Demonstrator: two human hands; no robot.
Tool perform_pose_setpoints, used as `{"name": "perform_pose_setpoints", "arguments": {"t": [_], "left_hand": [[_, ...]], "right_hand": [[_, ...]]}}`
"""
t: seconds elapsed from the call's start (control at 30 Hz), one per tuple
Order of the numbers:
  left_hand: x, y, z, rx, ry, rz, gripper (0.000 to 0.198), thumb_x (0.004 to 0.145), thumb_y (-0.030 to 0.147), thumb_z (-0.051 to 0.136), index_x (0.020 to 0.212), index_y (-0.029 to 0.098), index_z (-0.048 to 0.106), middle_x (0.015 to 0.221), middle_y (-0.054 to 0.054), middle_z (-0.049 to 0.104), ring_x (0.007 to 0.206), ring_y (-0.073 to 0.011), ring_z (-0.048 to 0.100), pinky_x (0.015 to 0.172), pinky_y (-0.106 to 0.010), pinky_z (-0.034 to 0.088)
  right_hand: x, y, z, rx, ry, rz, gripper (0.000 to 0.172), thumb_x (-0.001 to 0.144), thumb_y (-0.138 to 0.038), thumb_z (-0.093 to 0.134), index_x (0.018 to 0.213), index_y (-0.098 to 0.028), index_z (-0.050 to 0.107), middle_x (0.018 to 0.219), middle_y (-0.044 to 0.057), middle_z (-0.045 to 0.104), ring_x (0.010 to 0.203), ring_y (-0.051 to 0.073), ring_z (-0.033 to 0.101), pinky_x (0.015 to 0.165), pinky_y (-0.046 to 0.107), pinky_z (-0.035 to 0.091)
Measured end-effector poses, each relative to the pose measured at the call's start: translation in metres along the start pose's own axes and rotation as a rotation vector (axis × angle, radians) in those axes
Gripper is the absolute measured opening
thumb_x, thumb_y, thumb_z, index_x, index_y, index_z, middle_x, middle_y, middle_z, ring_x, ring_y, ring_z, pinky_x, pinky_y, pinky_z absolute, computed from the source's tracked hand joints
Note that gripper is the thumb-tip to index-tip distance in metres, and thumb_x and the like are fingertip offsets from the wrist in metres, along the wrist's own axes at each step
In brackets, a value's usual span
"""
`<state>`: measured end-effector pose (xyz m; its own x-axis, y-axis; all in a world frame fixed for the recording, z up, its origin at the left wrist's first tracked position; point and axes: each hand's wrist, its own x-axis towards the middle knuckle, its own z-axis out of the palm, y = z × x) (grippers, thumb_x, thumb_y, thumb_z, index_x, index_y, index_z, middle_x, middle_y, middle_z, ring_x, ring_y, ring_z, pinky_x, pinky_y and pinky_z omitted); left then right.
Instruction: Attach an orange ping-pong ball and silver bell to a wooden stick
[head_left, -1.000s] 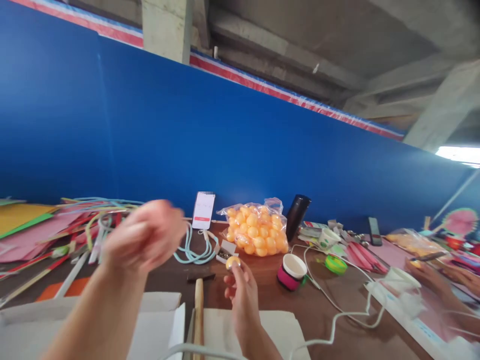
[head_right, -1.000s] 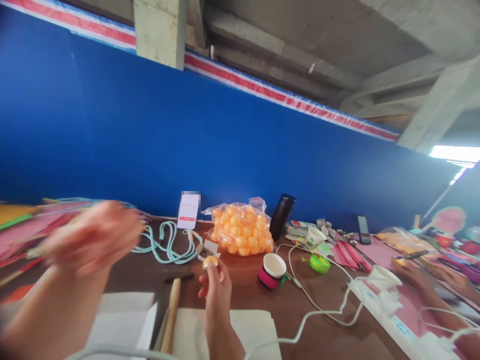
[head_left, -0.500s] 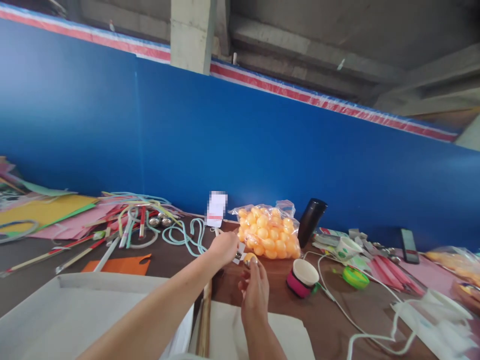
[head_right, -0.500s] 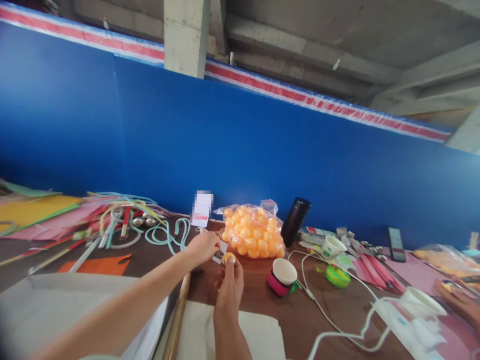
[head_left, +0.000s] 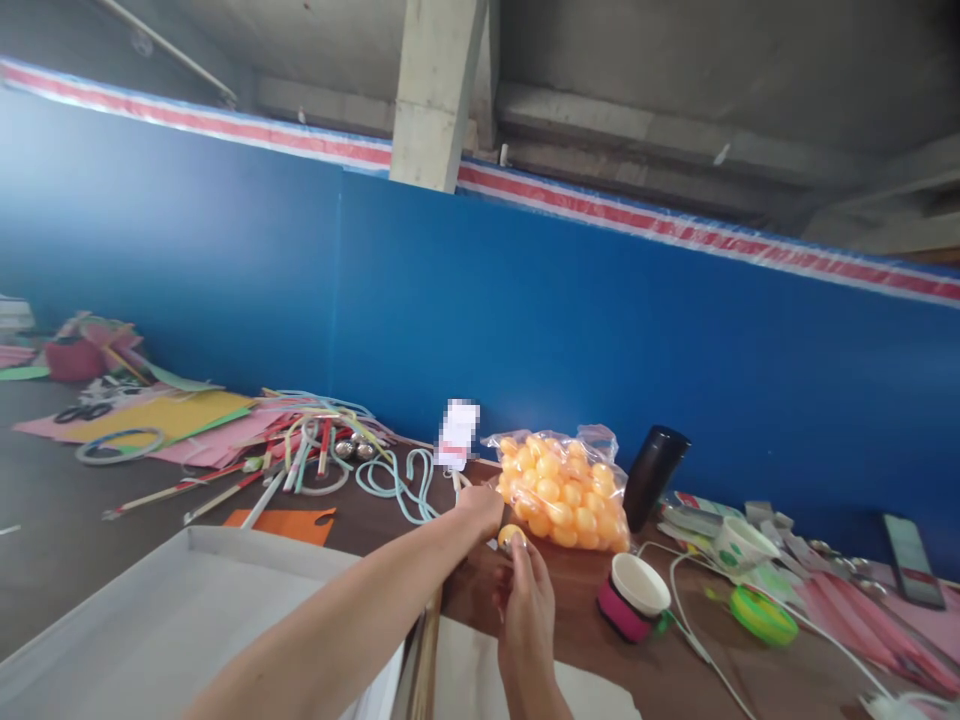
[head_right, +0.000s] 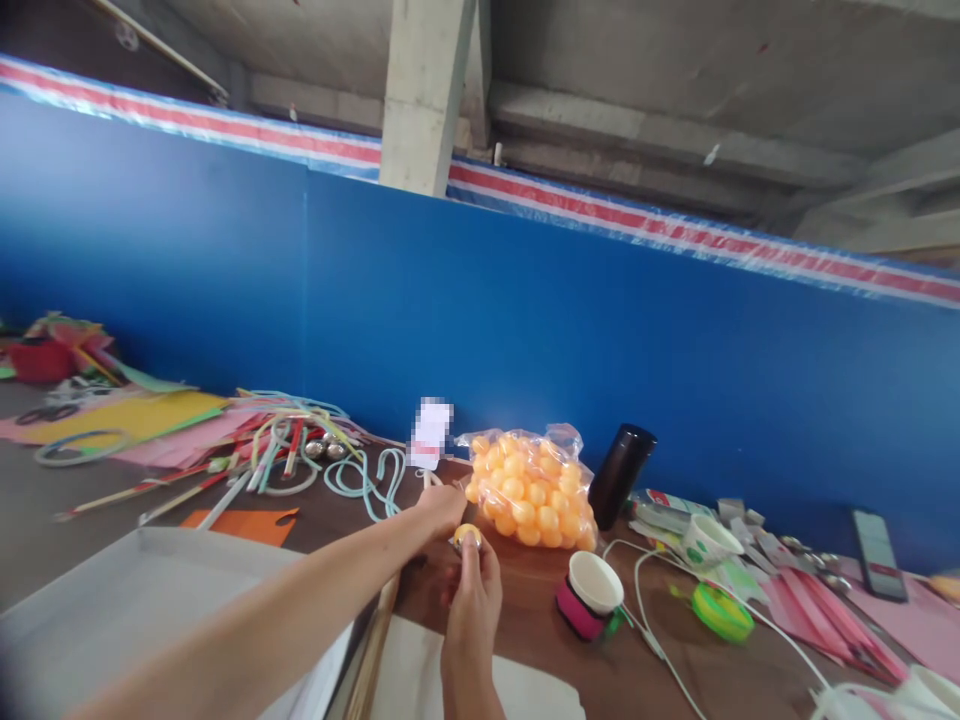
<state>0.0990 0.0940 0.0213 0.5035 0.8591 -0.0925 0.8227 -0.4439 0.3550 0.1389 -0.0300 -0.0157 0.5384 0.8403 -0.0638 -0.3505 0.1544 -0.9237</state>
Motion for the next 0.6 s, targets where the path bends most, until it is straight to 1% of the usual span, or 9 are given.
{"name": "perform_pose_setpoints", "arguments": {"t": [0.13, 0.2, 0.27, 0.4, 0.5, 0.6], "left_hand": [[-0.006, -0.005, -0.003, 0.020, 0.008, -0.026, 0.028, 0.083, 0.031, 0.052, 0.105, 0.014, 0.055, 0.107, -0.007, 0.057, 0.095, -0.0190, 0.056, 0.080, -0.040, 0.047], [-0.009, -0.008, -0.003, -0.005, 0.034, -0.013, 0.025, 0.083, 0.030, 0.053, 0.101, 0.014, 0.057, 0.103, -0.007, 0.059, 0.093, -0.0188, 0.057, 0.080, -0.039, 0.046], [-0.013, -0.012, -0.003, -0.052, 0.076, 0.008, 0.020, 0.082, 0.026, 0.052, 0.095, 0.014, 0.061, 0.098, -0.008, 0.062, 0.092, -0.0207, 0.058, 0.080, -0.038, 0.045], [-0.021, -0.017, -0.002, -0.193, 0.171, 0.042, 0.015, 0.076, 0.018, 0.050, 0.077, 0.016, 0.065, 0.085, -0.010, 0.067, 0.088, -0.0252, 0.061, 0.078, -0.035, 0.043], [-0.028, -0.021, 0.000, -0.341, 0.246, 0.046, 0.014, 0.072, 0.016, 0.052, 0.074, 0.017, 0.065, 0.082, -0.008, 0.067, 0.086, -0.0236, 0.061, 0.078, -0.032, 0.043], [-0.037, -0.027, 0.002, -0.532, 0.297, 0.024, 0.012, 0.068, 0.015, 0.056, 0.075, 0.017, 0.065, 0.083, -0.006, 0.067, 0.083, -0.0207, 0.061, 0.075, -0.029, 0.044]], "right_hand": [[0.000, 0.000, 0.000, -0.026, -0.012, -0.026, 0.034, 0.073, -0.047, 0.063, 0.090, -0.018, 0.061, 0.071, -0.002, 0.052, 0.053, 0.010, 0.047, 0.039, 0.016, 0.036], [0.000, 0.000, 0.000, -0.041, -0.011, -0.029, 0.035, 0.073, -0.048, 0.064, 0.090, -0.018, 0.061, 0.073, -0.001, 0.052, 0.056, 0.011, 0.048, 0.039, 0.016, 0.036], [0.001, 0.001, 0.000, -0.057, -0.007, -0.025, 0.036, 0.072, -0.049, 0.064, 0.091, -0.018, 0.061, 0.076, 0.000, 0.053, 0.058, 0.011, 0.049, 0.039, 0.016, 0.036], [0.004, 0.003, -0.001, -0.061, -0.011, -0.021, 0.043, 0.070, -0.048, 0.067, 0.101, -0.019, 0.060, 0.085, 0.002, 0.057, 0.061, 0.013, 0.051, 0.039, 0.016, 0.037], [0.006, 0.004, -0.002, -0.051, -0.038, -0.014, 0.047, 0.068, -0.045, 0.069, 0.106, -0.019, 0.059, 0.085, 0.003, 0.060, 0.065, 0.016, 0.055, 0.041, 0.018, 0.040], [0.005, 0.004, -0.003, -0.031, -0.098, -0.018, 0.049, 0.069, -0.042, 0.069, 0.112, -0.020, 0.057, 0.086, 0.004, 0.064, 0.069, 0.017, 0.058, 0.045, 0.019, 0.044]]}}
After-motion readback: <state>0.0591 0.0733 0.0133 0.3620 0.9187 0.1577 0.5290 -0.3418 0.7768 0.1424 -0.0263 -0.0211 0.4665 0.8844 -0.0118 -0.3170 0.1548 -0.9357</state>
